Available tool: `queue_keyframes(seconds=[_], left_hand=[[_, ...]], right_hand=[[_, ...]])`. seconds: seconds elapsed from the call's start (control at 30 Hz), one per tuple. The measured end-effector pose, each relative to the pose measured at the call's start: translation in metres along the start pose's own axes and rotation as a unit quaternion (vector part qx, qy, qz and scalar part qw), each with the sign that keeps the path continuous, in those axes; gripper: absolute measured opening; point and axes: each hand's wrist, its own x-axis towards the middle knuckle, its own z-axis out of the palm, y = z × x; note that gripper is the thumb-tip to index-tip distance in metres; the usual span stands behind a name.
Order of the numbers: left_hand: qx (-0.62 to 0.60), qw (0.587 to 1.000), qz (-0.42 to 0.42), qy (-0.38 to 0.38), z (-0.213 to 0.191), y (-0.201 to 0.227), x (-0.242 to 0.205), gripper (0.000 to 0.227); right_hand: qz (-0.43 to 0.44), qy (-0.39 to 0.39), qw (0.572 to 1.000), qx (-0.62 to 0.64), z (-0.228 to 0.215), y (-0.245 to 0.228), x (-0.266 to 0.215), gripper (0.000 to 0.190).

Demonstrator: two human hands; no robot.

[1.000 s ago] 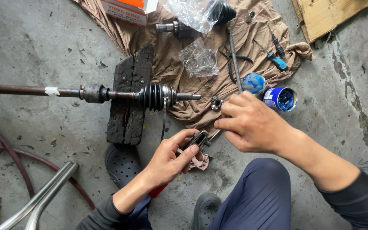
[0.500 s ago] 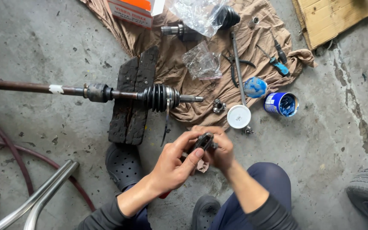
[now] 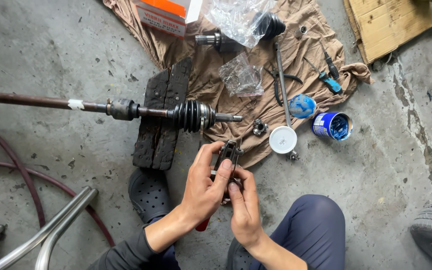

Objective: The person sits on the workshop floor and slides a new rubber CV boot onto a driveshaft, positions it over the joint, and uses pliers to tighten a metal boot clamp around the boot. They handle small clamp parts and a cloth while securing the boot in place.

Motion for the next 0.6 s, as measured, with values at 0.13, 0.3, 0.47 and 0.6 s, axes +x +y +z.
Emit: queue_keyframes(seconds=[0.13, 0.3, 0.47, 0.6], left_hand=[[-0.006, 0.995, 0.096, -0.017, -0.001, -0.006, -0.005, 0.031], [-0.012, 0.983, 0.182, -0.034, -0.006, -0.012, -0.008, 0.029], [0.030, 0.961, 0.274, -0.024, -0.008, -0.018, -0.007, 0.029], [0.022, 0.963, 0.266, -0.032, -0.009, -0.019, -0.006, 0.031]], right_hand=[[-0.049, 0.006, 0.996, -0.074, -0.005, 0.010, -0.007, 0.028], [-0.129, 0.014, 0.989, -0.073, 0.005, -0.003, -0.011, 0.025], [-0.157, 0.011, 0.985, -0.068, 0.004, -0.001, -0.013, 0.025], [-0.199, 0.008, 0.974, -0.109, 0.003, 0.000, -0.012, 0.024]])
